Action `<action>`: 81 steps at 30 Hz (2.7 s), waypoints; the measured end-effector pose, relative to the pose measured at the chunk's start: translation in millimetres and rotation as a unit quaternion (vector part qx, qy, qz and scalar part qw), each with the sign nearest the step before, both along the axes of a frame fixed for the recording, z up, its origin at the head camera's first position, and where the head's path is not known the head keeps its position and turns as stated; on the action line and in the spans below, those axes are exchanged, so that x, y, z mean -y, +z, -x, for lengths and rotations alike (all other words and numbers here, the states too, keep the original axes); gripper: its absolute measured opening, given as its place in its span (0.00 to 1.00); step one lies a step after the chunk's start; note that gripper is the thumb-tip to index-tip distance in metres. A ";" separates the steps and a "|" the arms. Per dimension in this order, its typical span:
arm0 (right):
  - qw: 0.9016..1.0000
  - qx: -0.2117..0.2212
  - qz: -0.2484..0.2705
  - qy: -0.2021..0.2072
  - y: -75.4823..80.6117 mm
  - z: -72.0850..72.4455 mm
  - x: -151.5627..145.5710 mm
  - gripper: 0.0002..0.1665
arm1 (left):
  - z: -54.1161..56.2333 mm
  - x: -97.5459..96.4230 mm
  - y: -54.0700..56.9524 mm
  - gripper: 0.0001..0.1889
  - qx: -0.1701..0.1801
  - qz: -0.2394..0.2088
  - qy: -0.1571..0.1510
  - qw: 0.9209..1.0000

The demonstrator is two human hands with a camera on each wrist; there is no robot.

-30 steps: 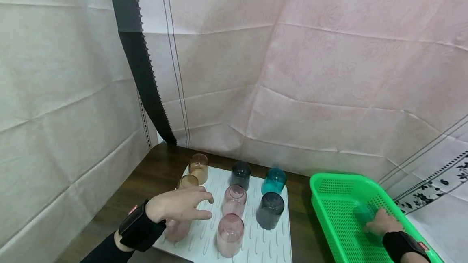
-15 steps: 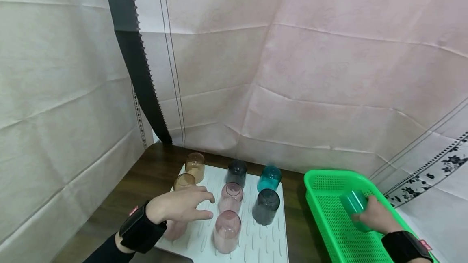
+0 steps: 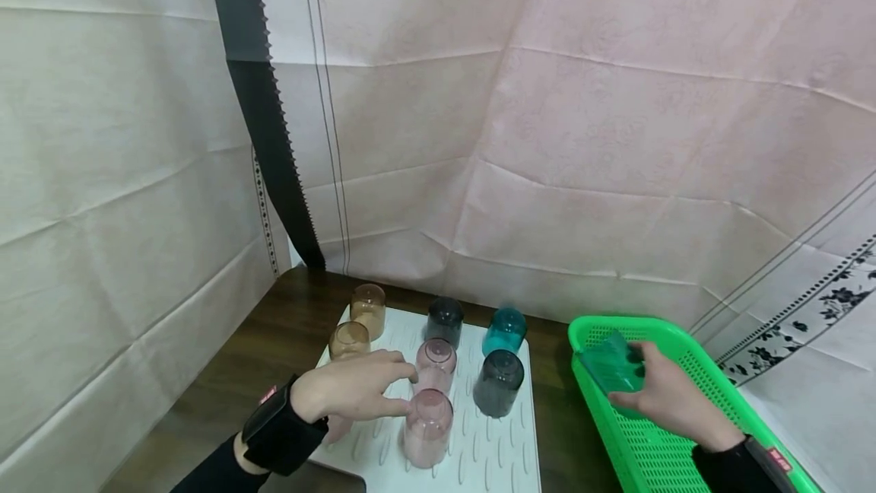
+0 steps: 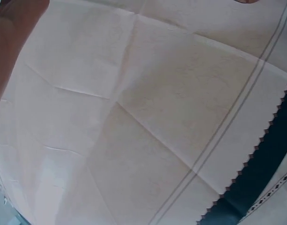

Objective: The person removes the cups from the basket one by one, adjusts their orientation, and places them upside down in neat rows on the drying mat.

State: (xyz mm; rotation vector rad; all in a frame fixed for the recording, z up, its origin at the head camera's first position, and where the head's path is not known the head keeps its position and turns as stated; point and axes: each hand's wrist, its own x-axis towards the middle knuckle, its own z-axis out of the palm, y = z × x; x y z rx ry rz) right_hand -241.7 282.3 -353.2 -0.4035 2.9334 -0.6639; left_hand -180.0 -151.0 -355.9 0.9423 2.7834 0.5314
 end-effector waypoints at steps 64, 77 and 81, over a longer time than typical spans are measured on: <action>0.931 0.113 0.346 0.026 -25.6 -39.6 111.0 0.33 | 12.6 -27.8 -16.3 0.42 -0.050 -0.092 -0.005 0.994; 0.986 0.011 0.011 0.166 -22.2 -26.1 95.7 0.44 | 13.0 2.7 -7.9 0.22 -0.093 0.004 0.053 0.994; 0.980 0.033 0.002 0.198 -34.0 -23.2 100.7 0.43 | 13.1 7.1 -9.2 0.21 -0.096 0.019 0.075 0.992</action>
